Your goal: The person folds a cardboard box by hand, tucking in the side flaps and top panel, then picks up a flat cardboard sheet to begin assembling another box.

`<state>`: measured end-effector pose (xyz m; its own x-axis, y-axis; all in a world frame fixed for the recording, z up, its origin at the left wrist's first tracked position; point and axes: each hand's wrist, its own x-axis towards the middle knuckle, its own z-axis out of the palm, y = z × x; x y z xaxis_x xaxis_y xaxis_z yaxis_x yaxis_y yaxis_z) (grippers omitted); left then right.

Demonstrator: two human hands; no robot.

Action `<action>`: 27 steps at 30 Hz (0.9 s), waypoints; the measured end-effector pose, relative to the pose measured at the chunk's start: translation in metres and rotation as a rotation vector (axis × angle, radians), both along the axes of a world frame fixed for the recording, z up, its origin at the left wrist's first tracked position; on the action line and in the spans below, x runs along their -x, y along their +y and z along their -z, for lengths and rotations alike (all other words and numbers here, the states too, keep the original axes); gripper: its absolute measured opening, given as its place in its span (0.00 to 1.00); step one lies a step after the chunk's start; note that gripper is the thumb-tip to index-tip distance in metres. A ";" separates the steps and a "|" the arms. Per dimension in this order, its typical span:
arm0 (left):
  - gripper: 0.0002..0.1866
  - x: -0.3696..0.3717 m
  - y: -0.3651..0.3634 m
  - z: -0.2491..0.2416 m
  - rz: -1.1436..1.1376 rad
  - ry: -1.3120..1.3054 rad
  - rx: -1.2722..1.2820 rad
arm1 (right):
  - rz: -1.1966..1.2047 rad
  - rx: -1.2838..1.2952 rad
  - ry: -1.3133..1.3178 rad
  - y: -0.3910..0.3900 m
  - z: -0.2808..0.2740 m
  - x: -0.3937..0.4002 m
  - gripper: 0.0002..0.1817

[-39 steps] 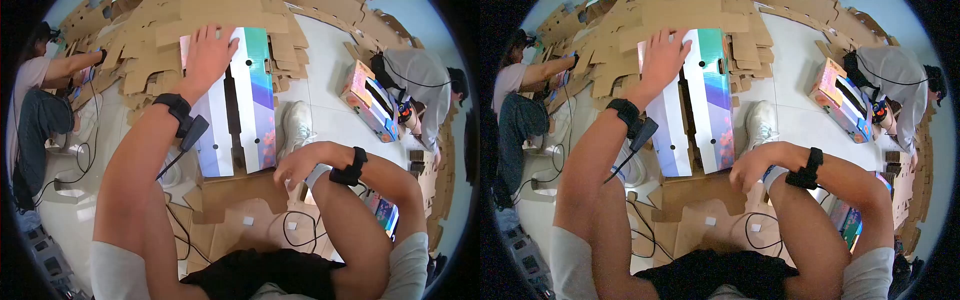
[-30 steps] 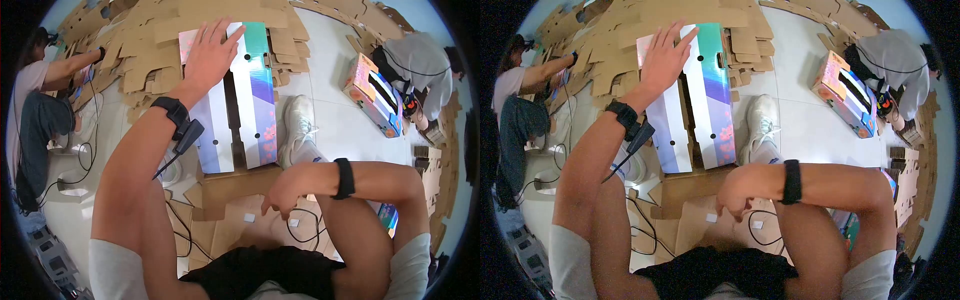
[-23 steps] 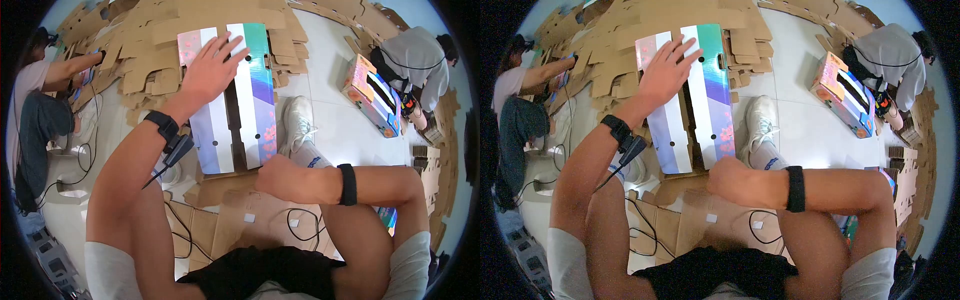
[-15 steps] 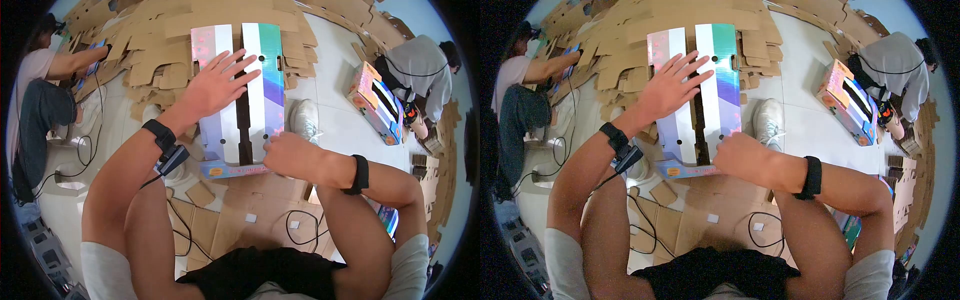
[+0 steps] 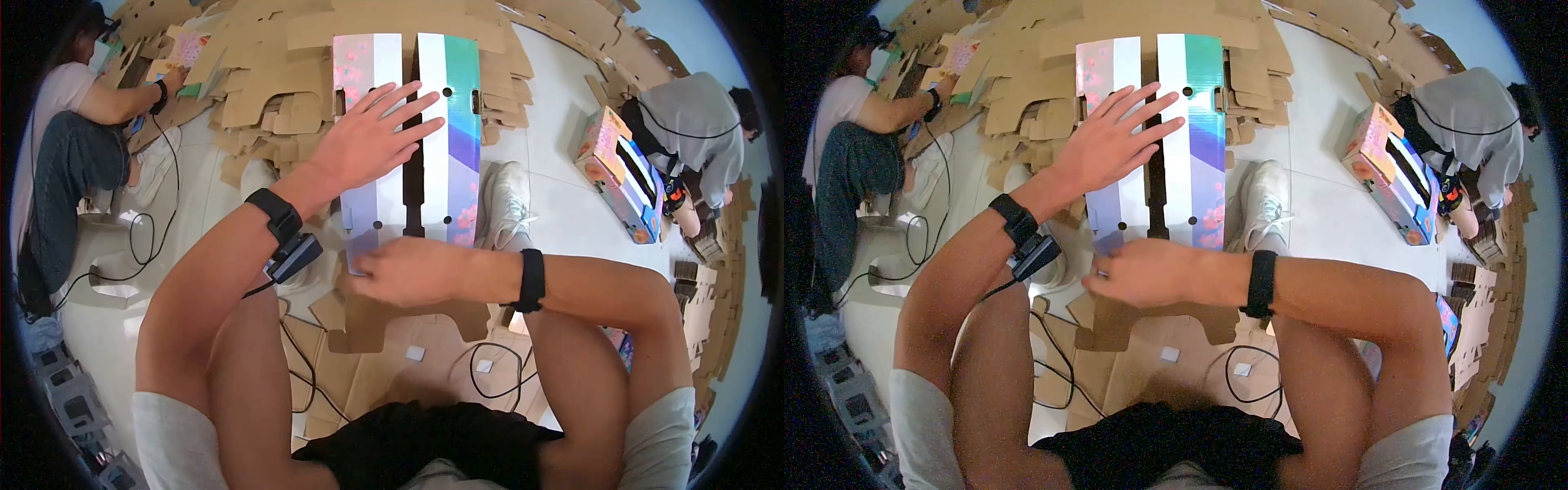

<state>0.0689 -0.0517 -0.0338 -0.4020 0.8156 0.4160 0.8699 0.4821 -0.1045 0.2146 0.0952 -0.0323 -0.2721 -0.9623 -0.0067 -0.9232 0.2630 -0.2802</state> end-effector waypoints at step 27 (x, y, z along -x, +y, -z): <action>0.30 0.000 0.001 0.001 0.025 -0.039 -0.046 | 0.205 0.033 0.365 -0.015 -0.001 -0.009 0.28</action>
<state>0.0692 -0.0512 -0.0352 -0.3983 0.8061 0.4377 0.8849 0.4633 -0.0480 0.2241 0.0807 -0.0313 -0.4370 -0.8860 0.1552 -0.8928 0.4482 0.0446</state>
